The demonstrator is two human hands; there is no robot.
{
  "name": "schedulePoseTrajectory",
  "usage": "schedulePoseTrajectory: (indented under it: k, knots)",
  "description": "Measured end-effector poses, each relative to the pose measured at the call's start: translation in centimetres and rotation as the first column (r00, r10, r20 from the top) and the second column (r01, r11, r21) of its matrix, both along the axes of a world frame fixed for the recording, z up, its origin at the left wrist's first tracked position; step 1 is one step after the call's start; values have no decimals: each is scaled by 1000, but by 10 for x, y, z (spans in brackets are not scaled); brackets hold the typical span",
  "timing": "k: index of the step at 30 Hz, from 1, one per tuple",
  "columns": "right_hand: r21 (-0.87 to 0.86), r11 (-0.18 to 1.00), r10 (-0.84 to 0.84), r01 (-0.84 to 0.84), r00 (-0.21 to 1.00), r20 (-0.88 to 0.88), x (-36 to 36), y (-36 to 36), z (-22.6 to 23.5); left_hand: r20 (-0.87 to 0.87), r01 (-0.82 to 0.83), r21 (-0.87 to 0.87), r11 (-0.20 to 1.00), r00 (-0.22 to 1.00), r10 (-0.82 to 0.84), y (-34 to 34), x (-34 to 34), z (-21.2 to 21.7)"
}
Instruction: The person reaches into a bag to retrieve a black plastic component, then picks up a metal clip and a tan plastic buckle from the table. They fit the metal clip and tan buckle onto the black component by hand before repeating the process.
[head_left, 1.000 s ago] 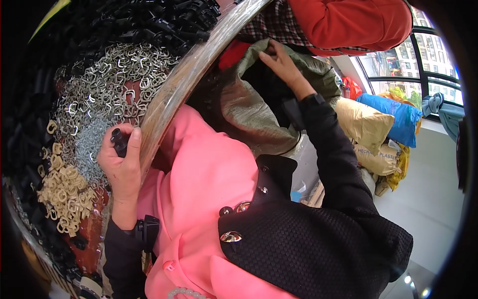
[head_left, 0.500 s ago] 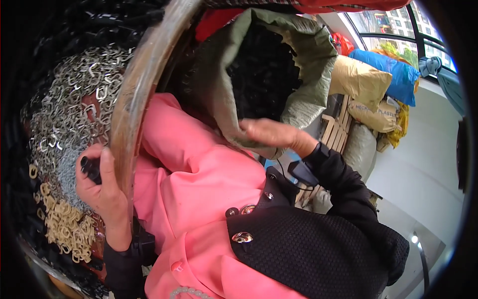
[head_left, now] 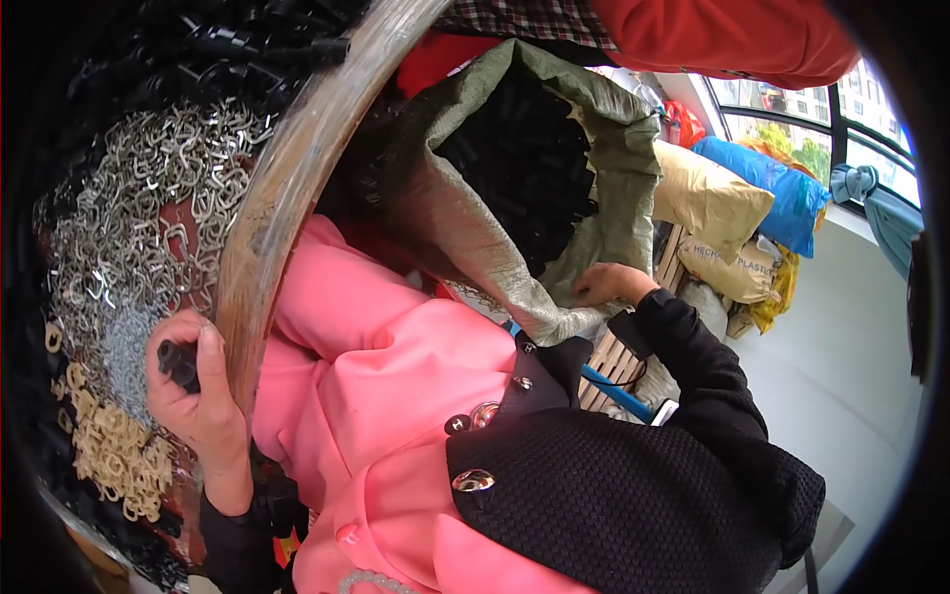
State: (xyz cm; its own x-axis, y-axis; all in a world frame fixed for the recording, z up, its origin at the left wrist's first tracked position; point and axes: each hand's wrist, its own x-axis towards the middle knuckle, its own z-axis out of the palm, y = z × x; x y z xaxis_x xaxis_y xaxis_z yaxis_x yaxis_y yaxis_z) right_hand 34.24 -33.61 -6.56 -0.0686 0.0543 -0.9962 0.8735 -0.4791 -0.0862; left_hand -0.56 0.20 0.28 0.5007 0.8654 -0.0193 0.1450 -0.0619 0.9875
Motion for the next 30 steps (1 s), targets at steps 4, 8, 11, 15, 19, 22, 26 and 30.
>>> schedulePoseTrajectory:
  k: [4, 8, 11, 15, 19, 22, 26, 30]
  knots:
    - [270, 956, -116, 111, 993, 3, -6, 17, -6, -23, -43, 21, 999, 999, 44, -2, 0, 1]
    - [417, 894, -207, 165, 977, 57, -1, 35, -41, 2, -50, 43, 998, 999, 50, -2, 4, -8]
    - [452, 889, -190, 67, 954, 232, -1, 33, -70, -28, -48, 43, 998, 998, 49, -2, 2, -8]
    - [441, 897, -179, -25, 892, 415, -17, 10, -95, -38, -50, 70, 996, 998, 53, -4, 3, -4]
    - [344, 939, -151, 27, 928, 341, -37, -22, -97, -67, -48, 126, 991, 996, 56, -3, 4, -2]
    - [229, 962, -197, 151, 962, 191, -11, -52, -117, -50, -52, 127, 991, 997, 59, -1, 7, -5]
    - [92, 983, -178, 161, 957, 228, 15, -23, -103, -71, -54, 95, 994, 996, 61, -1, 2, -5]
    - [472, 844, -138, -256, 746, 651, 3, -16, -77, -93, -68, 68, 995, 993, 74, -5, 1, -2]
